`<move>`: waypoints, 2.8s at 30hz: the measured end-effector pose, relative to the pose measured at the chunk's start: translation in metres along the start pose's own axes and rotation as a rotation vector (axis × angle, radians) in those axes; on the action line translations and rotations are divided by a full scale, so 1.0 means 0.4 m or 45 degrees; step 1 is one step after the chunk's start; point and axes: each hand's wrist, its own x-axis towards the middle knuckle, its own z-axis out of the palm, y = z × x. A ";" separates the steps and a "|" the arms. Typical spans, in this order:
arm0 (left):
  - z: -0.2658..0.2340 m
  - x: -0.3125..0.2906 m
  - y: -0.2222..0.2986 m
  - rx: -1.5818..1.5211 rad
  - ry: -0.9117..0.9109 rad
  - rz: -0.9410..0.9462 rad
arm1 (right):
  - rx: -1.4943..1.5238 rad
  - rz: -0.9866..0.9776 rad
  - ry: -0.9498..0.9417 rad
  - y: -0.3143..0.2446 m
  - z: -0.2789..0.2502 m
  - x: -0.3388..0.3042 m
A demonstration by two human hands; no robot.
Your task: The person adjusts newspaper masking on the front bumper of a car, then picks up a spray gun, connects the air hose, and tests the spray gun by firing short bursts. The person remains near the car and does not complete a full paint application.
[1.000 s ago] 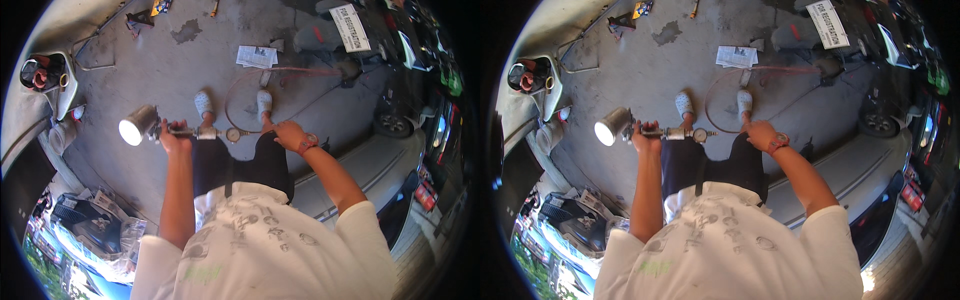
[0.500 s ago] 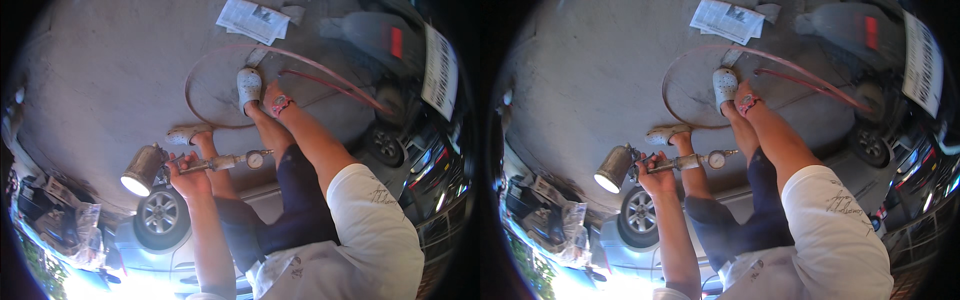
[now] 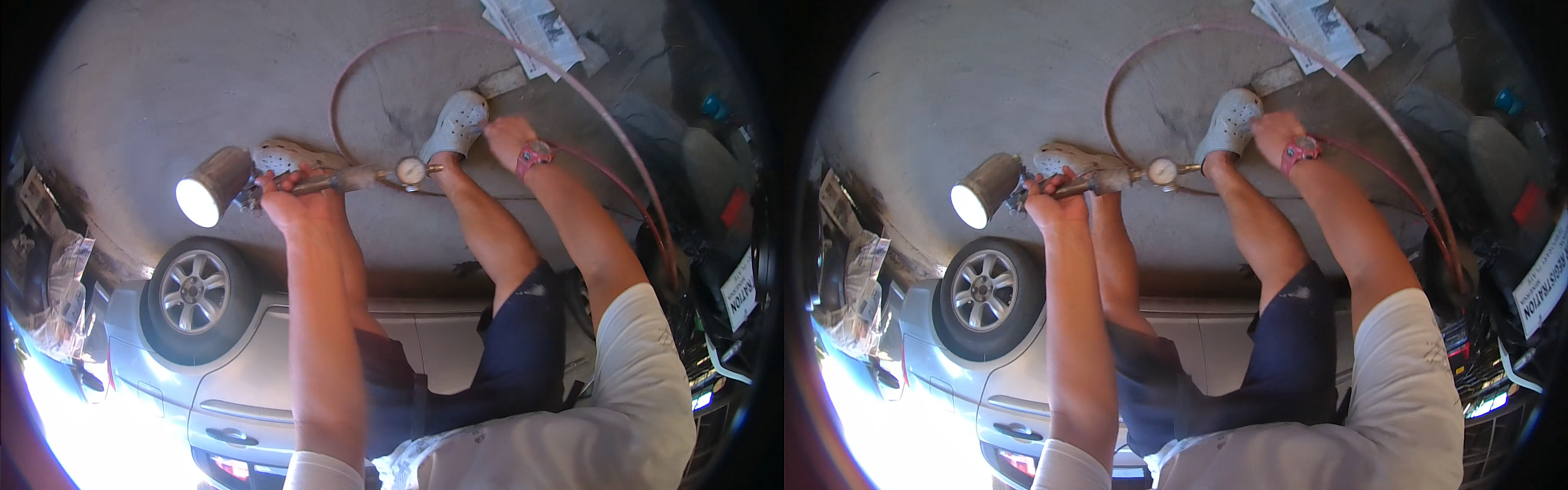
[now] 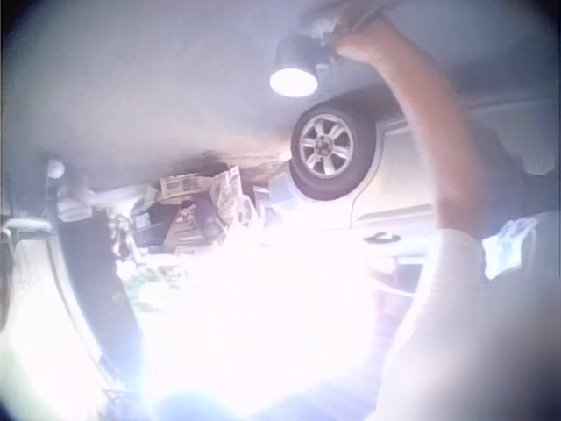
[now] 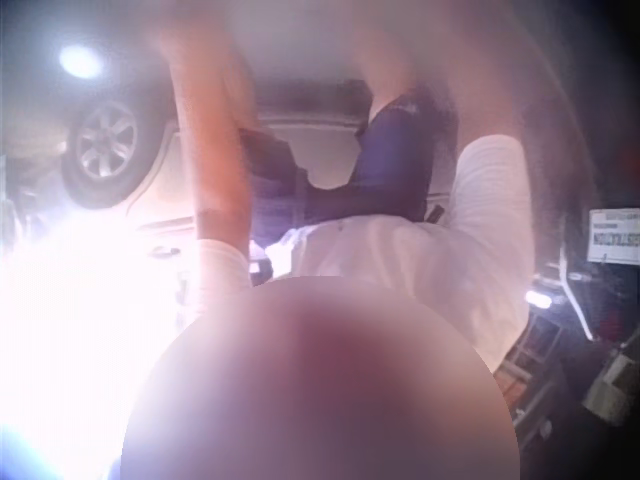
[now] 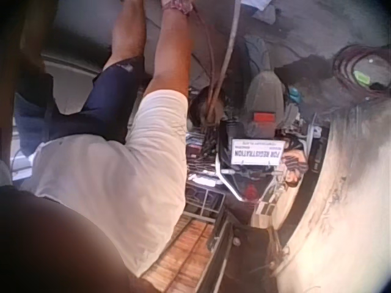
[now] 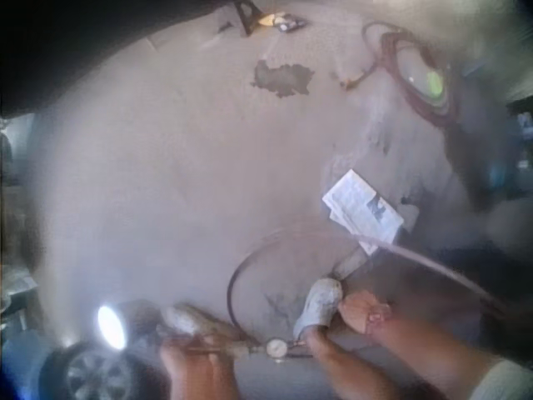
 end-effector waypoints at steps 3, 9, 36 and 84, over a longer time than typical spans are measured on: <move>0.022 -0.036 0.133 -0.104 -0.007 0.103 | 0.259 -0.202 0.512 -0.133 -0.197 -0.077; 0.069 -0.166 0.425 -0.287 0.054 0.263 | 0.737 -0.371 0.664 -0.299 -0.582 -0.251; 0.015 -0.800 0.628 -0.372 0.023 0.323 | 0.911 -0.542 0.912 -0.422 -0.933 -0.887; -0.470 -0.813 1.441 -0.768 0.033 0.850 | 0.359 -0.388 0.659 -0.269 -0.834 -1.062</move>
